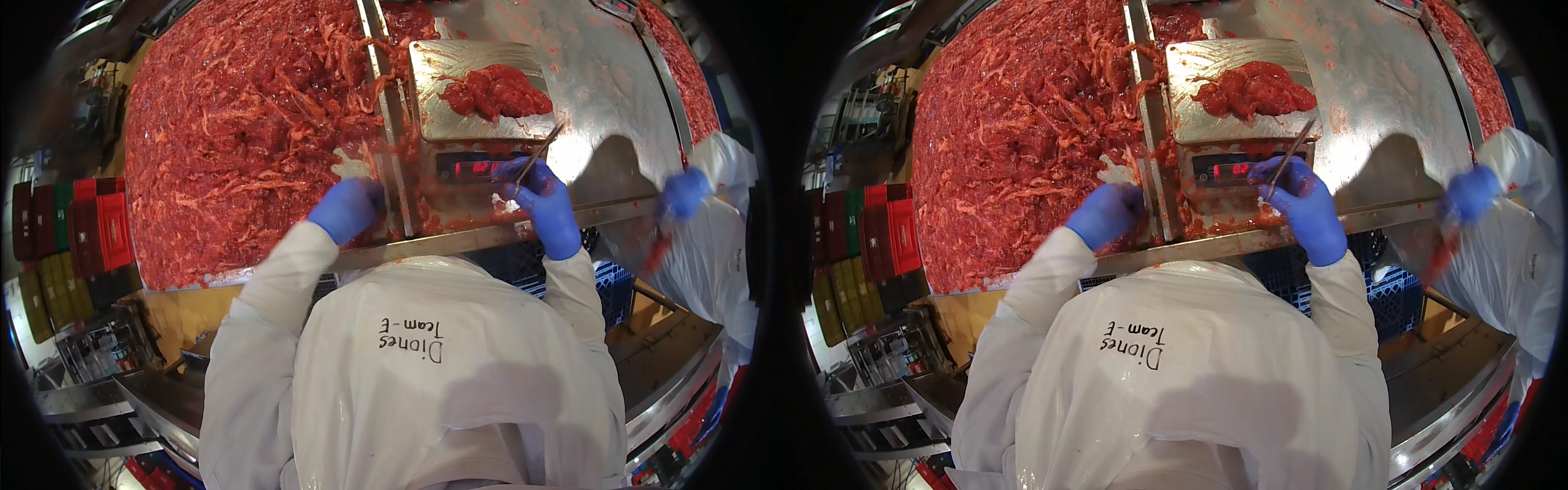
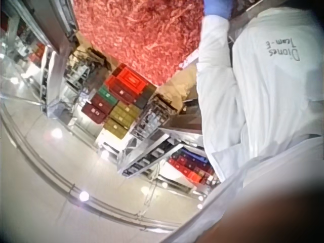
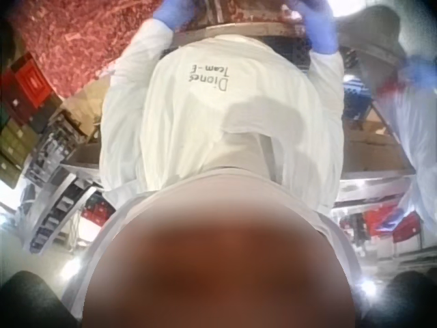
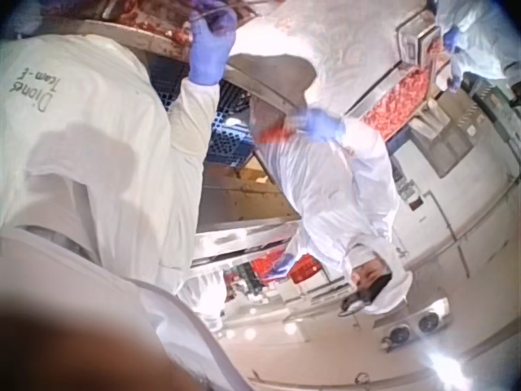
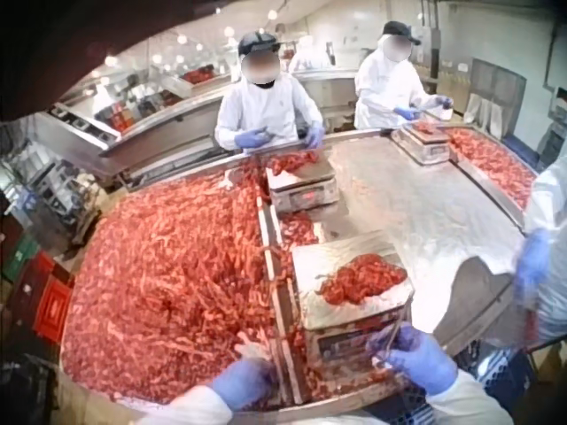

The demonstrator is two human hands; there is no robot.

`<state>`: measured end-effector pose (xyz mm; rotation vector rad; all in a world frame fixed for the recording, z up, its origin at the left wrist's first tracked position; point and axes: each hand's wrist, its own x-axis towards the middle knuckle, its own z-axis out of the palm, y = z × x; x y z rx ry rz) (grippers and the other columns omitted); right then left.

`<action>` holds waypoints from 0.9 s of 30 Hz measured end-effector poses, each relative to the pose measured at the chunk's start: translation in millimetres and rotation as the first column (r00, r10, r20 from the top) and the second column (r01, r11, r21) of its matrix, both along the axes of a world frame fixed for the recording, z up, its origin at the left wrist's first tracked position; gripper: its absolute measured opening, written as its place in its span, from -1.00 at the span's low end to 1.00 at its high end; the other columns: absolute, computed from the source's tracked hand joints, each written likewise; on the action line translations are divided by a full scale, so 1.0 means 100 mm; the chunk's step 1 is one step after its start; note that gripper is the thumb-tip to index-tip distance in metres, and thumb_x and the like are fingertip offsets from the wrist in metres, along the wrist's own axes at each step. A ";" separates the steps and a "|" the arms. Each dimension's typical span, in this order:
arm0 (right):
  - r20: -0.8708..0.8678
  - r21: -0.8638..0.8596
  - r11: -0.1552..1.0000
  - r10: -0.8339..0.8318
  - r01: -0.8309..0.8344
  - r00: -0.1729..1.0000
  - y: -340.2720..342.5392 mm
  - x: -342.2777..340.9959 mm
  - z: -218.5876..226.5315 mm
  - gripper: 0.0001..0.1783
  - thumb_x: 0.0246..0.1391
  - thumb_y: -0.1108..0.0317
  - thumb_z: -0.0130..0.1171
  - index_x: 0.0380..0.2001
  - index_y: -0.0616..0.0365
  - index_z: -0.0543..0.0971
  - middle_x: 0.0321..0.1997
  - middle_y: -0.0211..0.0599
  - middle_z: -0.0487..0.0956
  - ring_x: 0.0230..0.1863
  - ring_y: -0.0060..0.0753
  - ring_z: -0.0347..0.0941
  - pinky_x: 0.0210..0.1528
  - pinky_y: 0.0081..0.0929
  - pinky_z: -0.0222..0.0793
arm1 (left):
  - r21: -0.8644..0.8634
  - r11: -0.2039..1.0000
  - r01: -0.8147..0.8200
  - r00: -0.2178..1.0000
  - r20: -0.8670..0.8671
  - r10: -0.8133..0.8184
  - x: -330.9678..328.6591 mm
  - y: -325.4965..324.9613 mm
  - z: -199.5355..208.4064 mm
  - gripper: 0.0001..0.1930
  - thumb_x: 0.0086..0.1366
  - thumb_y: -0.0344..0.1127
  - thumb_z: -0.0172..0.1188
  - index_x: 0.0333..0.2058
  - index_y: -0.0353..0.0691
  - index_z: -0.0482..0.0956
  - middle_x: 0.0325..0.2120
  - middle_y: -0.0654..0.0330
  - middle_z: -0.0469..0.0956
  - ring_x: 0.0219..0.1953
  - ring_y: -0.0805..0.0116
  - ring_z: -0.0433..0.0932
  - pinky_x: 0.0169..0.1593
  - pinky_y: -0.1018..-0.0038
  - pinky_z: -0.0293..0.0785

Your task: The person uses a knife to cut pieces of raw red meat on a metal table. They repeatedly pick up chunks of meat, slice them into smaller portions, and place the cut pieces onto a digital scale.

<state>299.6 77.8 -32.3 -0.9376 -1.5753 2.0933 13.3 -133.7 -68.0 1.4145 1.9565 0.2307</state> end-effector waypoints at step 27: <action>-0.116 0.227 0.974 0.005 0.022 0.993 0.51 -0.69 0.20 -0.72 0.24 0.48 0.32 0.01 0.20 0.61 -0.08 -0.35 0.67 -0.02 -0.52 0.58 0.10 -0.41 0.53 | 0.483 0.835 -0.264 0.905 0.423 0.041 0.08 1.44 0.72 -0.42 0.24 -0.41 0.23 0.29 -0.22 0.52 0.05 -0.05 0.63 0.06 0.11 0.63 0.17 0.25 0.53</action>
